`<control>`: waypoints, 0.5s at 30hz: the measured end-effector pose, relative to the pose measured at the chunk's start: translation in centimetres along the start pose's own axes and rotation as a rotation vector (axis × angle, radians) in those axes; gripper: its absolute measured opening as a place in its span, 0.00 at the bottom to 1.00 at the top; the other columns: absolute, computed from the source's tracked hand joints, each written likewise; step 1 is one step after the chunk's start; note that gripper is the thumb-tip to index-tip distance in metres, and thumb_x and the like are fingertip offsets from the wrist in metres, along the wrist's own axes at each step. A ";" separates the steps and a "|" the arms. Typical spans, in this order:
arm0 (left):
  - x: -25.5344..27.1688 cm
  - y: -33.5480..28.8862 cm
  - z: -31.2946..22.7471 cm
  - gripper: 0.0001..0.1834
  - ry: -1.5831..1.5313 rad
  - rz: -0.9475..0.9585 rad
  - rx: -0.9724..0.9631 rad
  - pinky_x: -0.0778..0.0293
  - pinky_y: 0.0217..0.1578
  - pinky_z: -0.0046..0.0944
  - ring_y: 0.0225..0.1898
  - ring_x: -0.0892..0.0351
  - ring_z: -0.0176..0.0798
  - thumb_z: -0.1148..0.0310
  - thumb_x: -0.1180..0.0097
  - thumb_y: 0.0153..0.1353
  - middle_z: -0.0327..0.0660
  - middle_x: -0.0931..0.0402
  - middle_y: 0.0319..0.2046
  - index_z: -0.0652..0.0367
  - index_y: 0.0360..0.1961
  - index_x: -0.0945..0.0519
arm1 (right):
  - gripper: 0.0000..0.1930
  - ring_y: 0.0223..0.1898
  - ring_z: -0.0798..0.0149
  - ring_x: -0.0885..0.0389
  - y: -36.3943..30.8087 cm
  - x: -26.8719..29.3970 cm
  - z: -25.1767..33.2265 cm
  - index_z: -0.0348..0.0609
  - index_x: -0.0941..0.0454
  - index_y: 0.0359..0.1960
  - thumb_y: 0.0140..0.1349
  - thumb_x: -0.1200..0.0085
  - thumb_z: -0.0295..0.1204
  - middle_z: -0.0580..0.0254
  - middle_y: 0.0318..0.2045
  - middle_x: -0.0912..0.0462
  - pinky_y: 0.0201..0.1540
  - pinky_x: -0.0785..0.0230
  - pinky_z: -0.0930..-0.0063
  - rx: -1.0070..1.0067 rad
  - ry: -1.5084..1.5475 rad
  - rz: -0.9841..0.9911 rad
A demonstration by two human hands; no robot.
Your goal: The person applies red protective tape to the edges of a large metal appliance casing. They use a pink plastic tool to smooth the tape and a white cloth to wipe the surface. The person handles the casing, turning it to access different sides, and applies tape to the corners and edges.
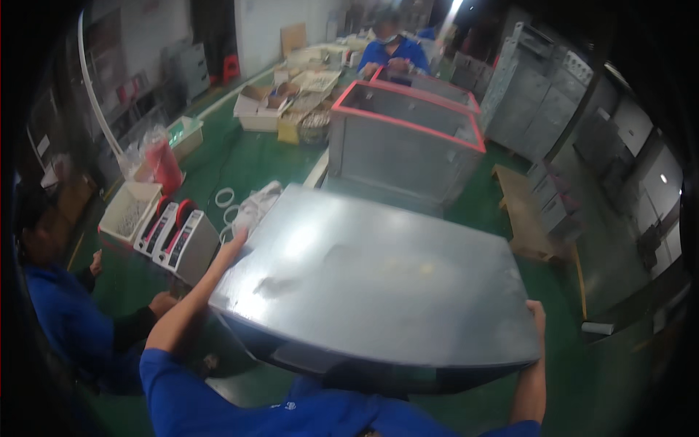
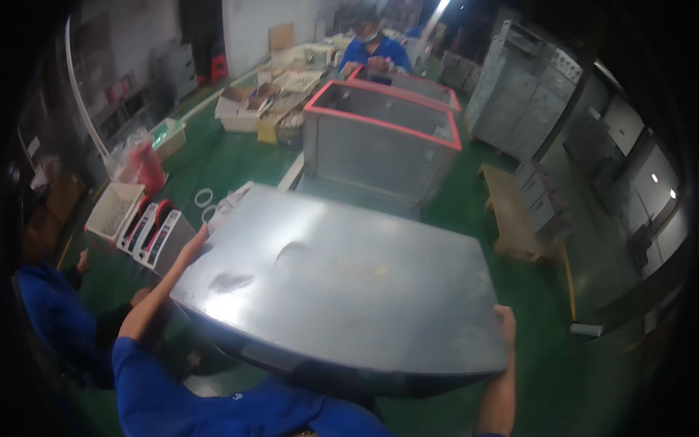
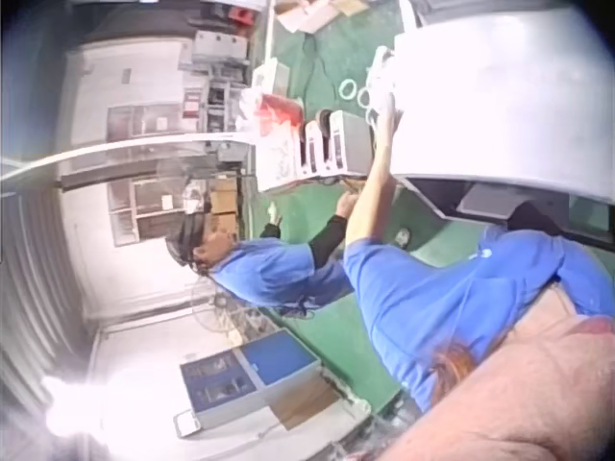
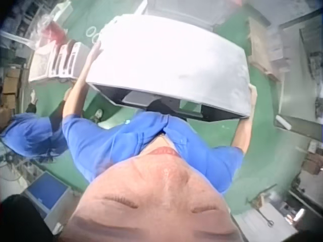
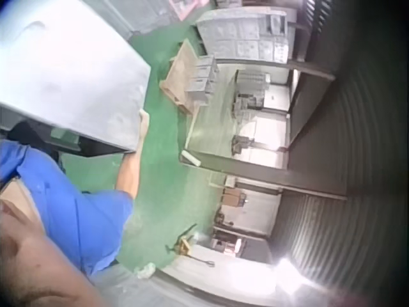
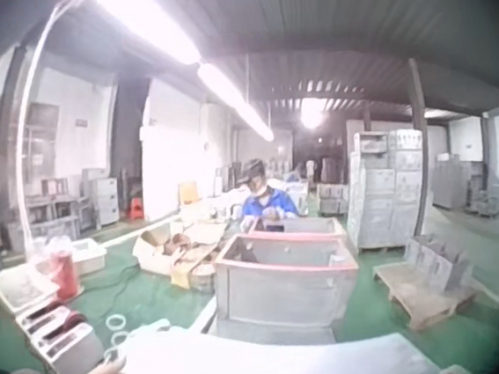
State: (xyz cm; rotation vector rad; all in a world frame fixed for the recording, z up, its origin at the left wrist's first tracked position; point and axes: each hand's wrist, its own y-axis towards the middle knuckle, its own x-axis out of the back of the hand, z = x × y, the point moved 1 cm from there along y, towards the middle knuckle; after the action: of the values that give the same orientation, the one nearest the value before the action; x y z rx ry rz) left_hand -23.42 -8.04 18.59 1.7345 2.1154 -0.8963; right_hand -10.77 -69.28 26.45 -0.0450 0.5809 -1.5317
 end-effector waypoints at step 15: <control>-6.9 6.8 -4.2 0.28 0.366 -0.096 -0.378 0.28 0.35 0.29 0.35 0.25 0.30 0.48 0.60 0.62 0.40 0.25 0.39 0.64 0.48 0.28 | 0.16 0.43 0.65 0.28 13.4 -3.2 3.6 0.36 0.30 0.45 0.62 0.58 0.36 0.58 0.41 0.25 0.48 0.37 0.75 0.087 0.001 0.211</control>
State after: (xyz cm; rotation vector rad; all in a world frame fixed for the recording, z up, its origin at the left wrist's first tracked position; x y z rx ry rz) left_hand -14.47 -10.26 23.71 1.7019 2.4134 -0.1783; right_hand 3.16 -66.51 25.52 0.0819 0.5028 -1.3504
